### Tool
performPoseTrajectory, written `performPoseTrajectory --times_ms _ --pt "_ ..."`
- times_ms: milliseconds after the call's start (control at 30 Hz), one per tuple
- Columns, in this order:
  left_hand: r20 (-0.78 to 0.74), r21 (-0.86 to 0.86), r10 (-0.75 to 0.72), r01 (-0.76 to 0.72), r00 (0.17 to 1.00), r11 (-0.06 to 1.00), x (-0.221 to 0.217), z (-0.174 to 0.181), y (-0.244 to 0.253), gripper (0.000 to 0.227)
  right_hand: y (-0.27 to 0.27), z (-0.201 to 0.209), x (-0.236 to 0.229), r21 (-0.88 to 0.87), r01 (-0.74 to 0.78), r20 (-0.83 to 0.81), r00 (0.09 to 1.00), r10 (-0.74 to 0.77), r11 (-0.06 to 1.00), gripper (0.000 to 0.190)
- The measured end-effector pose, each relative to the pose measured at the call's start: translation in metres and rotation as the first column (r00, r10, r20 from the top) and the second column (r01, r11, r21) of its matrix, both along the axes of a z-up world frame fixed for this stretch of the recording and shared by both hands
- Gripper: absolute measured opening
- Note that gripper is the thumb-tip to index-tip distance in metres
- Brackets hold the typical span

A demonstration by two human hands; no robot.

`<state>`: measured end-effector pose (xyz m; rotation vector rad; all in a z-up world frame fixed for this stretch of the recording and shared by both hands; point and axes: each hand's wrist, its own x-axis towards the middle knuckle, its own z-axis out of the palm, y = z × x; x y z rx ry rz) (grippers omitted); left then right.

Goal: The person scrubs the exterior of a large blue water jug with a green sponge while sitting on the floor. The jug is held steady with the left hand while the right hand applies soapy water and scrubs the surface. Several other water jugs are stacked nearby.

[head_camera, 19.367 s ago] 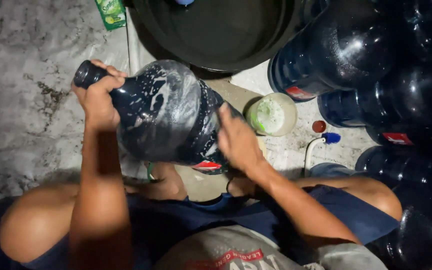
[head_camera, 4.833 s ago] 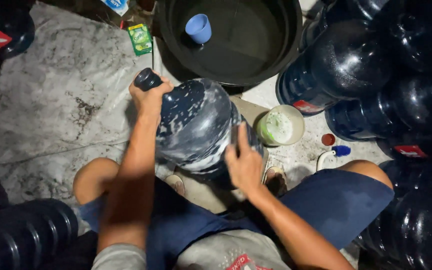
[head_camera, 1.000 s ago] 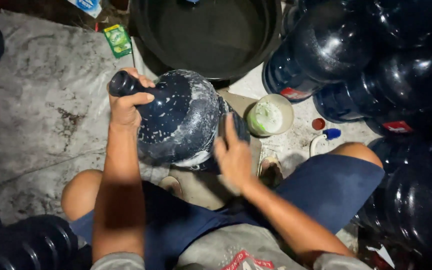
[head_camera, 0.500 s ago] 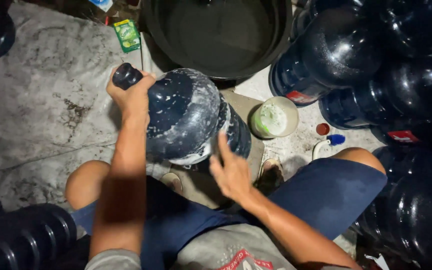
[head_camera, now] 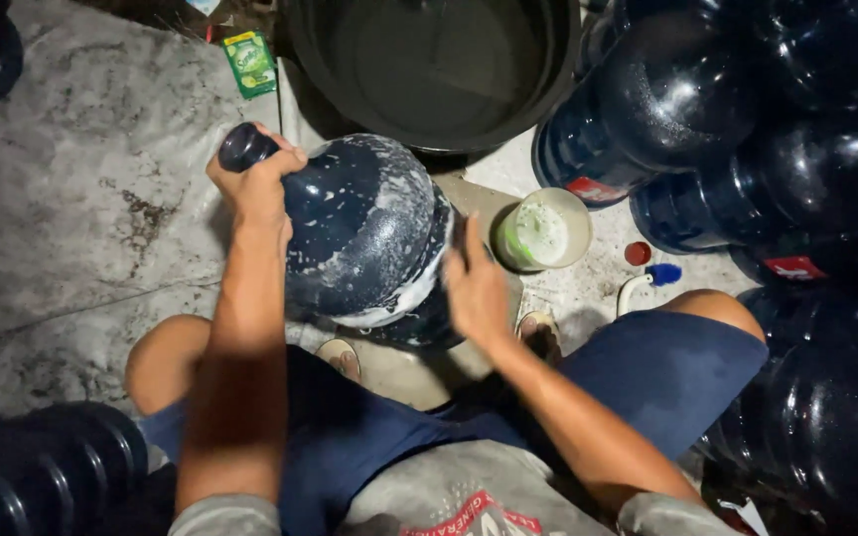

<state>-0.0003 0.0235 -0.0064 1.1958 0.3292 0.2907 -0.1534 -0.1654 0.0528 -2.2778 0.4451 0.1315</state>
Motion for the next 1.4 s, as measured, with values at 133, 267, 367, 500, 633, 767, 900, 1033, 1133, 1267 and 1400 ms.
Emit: performPoseTrajectory --times_ms 133,267,367,500,633,767,900,1033,1133,1267,1400 --pt "0.002 -0.021 0.02 -0.019 1.0 1.0 -0.001 0.002 0.0 0.035 0.012 -0.016 -0.028 -0.096 -0.222 -0.01 0.975 0.222 0.97 0.072" --pt "0.023 -0.072 0.013 -0.012 1.0 0.997 0.0 0.001 -0.002 0.036 -0.009 -0.021 0.006 -0.154 -0.068 -0.059 0.996 0.06 0.986 0.065" --pt "0.015 -0.051 0.045 -0.044 0.999 0.998 0.003 -0.009 0.0 0.034 0.017 -0.001 -0.005 -0.16 -0.08 -0.063 0.996 0.07 0.984 0.064" --pt "-0.01 -0.011 0.067 -0.067 0.998 0.998 -0.003 0.007 0.001 0.034 0.022 -0.018 -0.039 -0.153 -0.246 -0.058 0.969 0.24 0.957 0.068" --pt "-0.009 -0.012 0.092 -0.093 0.996 0.996 -0.001 -0.002 -0.005 0.031 0.011 -0.011 -0.001 -0.177 -0.061 -0.074 0.996 0.049 0.982 0.066" --pt "0.002 0.022 0.105 -0.105 0.994 0.994 0.003 0.001 -0.001 0.028 0.024 -0.005 -0.023 -0.121 -0.114 -0.078 0.991 0.105 0.986 0.068" --pt "-0.013 -0.045 0.082 -0.083 0.997 0.996 -0.004 0.01 -0.007 0.032 0.022 0.001 -0.026 -0.095 -0.182 0.013 0.983 0.184 0.979 0.068" --pt "0.026 -0.029 0.039 -0.038 0.999 0.999 -0.009 0.016 -0.01 0.03 -0.003 -0.007 0.018 -0.054 -0.035 0.012 0.999 0.035 0.998 0.064" --pt "0.016 0.032 0.033 -0.034 0.999 0.999 -0.007 0.016 -0.01 0.026 0.015 0.013 0.0 0.026 -0.035 0.024 0.999 0.035 0.999 0.065" --pt "0.004 0.066 0.104 -0.104 0.995 0.992 -0.001 0.007 -0.013 0.028 0.026 0.011 -0.02 0.107 -0.022 -0.075 0.997 0.031 0.994 0.063" --pt "0.04 0.103 0.074 -0.077 0.996 0.992 -0.003 0.004 -0.011 0.031 0.007 0.0 0.014 0.188 0.081 0.001 0.997 -0.082 0.979 0.067"
